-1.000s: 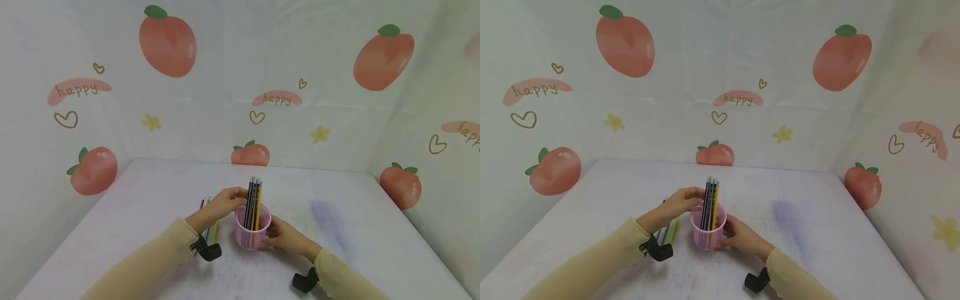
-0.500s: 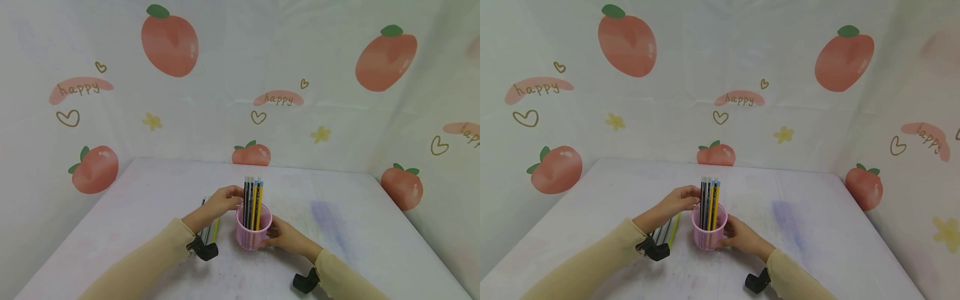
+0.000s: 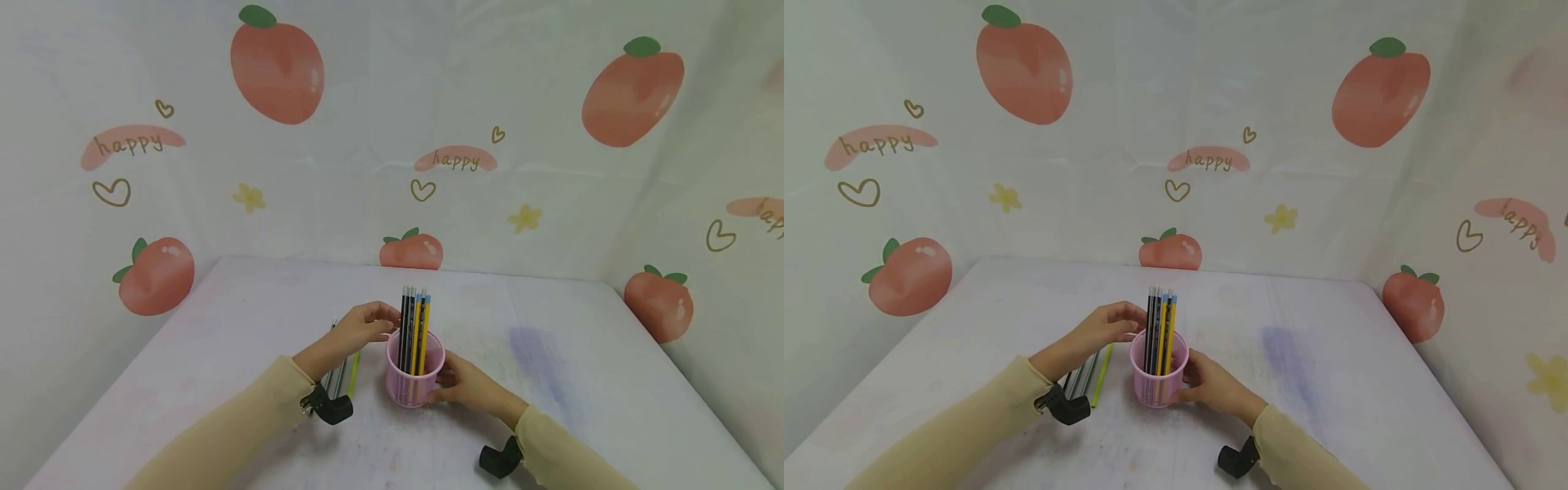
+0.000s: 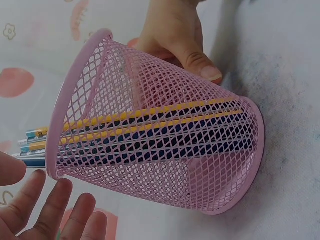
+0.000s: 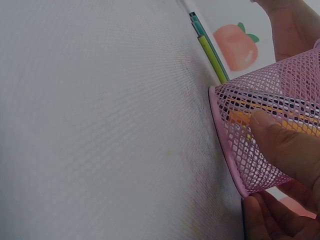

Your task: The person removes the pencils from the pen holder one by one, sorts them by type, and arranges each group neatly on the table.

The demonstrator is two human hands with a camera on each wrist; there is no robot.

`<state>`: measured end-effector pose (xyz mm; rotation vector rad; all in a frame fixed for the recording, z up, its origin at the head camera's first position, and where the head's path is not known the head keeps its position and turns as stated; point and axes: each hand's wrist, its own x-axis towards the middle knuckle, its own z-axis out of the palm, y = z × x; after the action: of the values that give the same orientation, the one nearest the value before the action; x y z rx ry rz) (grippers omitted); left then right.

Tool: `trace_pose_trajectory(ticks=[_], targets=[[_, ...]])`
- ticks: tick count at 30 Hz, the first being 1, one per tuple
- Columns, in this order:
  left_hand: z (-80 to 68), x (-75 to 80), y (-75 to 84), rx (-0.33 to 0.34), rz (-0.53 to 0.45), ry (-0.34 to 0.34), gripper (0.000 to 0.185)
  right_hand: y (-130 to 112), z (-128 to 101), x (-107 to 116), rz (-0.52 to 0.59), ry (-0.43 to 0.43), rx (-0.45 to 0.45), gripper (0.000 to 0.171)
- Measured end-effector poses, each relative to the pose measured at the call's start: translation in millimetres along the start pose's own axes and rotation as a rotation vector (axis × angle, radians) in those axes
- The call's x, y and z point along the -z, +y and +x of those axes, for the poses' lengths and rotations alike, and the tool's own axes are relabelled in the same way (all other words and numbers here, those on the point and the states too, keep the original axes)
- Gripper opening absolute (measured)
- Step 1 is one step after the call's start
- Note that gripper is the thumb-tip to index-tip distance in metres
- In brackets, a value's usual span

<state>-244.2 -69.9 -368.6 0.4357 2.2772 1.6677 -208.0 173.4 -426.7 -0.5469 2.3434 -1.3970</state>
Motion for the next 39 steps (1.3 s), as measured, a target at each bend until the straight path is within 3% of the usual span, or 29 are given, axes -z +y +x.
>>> trace_pose_trajectory(ticks=[6,17,33,39], targets=[[-0.3,-1.5,2.1,0.012,0.011,0.006,0.023,-0.1,0.3,0.4,0.013,-0.003,-0.012,0.086],[-0.8,-1.8,-1.0,-0.032,0.013,-0.034,0.02,0.5,0.5,1.5,0.008,-0.007,-0.016,0.086],[2.5,-1.3,2.2,-0.068,0.066,-0.036,0.017,1.7,1.0,1.7,0.009,-0.011,-0.001,0.087],[6.4,-2.3,2.0,-0.043,0.059,-0.014,0.013,2.3,1.8,1.6,0.02,-0.015,0.0,0.088]])
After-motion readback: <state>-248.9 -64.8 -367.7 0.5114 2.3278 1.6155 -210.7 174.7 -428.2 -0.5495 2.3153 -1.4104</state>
